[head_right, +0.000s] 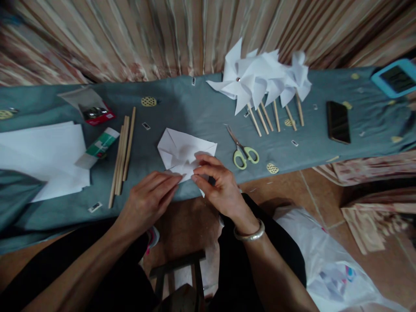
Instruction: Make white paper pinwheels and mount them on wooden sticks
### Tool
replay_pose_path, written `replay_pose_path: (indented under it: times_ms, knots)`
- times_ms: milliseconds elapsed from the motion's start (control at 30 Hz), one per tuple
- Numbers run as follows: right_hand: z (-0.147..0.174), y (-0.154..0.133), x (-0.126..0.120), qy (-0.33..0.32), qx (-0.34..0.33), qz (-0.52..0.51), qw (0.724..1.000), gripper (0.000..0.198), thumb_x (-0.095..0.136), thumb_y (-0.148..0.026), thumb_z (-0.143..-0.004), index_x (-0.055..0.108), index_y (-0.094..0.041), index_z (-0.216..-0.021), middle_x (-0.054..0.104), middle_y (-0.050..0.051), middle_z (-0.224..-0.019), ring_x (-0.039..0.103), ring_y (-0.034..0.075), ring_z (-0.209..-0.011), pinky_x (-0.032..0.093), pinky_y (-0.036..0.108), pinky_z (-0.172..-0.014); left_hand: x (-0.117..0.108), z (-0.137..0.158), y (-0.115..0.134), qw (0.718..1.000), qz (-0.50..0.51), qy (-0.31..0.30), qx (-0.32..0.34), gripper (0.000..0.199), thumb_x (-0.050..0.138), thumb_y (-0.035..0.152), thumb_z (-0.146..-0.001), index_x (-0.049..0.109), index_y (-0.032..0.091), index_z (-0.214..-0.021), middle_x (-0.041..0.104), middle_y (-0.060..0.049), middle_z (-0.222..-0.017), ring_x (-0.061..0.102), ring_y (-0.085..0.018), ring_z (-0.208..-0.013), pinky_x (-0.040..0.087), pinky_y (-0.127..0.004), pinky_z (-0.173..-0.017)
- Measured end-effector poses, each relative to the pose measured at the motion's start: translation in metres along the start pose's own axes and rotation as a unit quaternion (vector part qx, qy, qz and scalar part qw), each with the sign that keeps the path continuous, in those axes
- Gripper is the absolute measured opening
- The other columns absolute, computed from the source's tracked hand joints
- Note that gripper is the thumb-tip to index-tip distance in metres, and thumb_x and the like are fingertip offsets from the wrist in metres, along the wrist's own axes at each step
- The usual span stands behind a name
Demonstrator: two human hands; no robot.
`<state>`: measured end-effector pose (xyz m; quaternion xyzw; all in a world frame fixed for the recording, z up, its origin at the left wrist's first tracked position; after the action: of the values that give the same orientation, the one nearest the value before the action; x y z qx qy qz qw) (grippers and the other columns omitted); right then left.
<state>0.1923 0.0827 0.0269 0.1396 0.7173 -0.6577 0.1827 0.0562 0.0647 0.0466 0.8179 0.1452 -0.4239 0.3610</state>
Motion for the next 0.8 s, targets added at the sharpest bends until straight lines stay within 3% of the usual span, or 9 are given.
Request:
replay_pose_path:
  times_ms: [167, 400, 800]
  knots:
    - [-0.006, -0.002, 0.004, 0.023, -0.010, 0.070, 0.997, 0.007, 0.062, -0.021, -0.084, 0.069, -0.021, -0.082, 0.062, 0.009, -0.124, 0.062, 0.022, -0.110, 0.049, 0.043, -0.099, 0.004, 0.001, 0.000, 1.000, 0.014, -0.002, -0.004, 0.036, 0.048, 0.011, -0.093, 0.050, 0.016, -0.128, 0.067, -0.009, -0.103, 0.063, -0.018, -0.095, 0.056, -0.034, -0.082]
    - [-0.008, -0.005, 0.008, 0.039, -0.017, 0.134, 0.990, 0.007, 0.062, -0.018, -0.083, 0.069, -0.020, -0.081, 0.061, 0.009, -0.126, 0.061, 0.022, -0.110, 0.049, 0.043, -0.099, 0.001, 0.000, 0.002, 0.999, 0.024, 0.011, 0.021, 0.023, 0.052, 0.008, -0.090, 0.060, 0.011, -0.111, 0.067, -0.011, -0.100, 0.063, -0.020, -0.094, 0.057, -0.035, -0.081]
    - [-0.008, -0.008, 0.005, 0.066, -0.016, 0.149, 0.987, 0.006, 0.063, -0.021, -0.084, 0.069, -0.020, -0.083, 0.063, 0.010, -0.123, 0.059, 0.024, -0.117, 0.047, 0.043, -0.103, 0.005, -0.001, -0.009, 0.999, 0.032, -0.001, -0.023, 0.023, 0.052, 0.010, -0.091, 0.061, 0.012, -0.112, 0.067, -0.010, -0.101, 0.062, -0.020, -0.091, 0.057, -0.035, -0.078]
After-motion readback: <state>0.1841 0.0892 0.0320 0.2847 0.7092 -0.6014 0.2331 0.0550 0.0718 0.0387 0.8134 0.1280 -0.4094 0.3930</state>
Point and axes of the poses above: each hand's wrist, its own z-axis away from the middle knuckle, its own x-axis out of the palm, y = z × x, the point moved 10 cm from there along -z, towards the middle knuckle
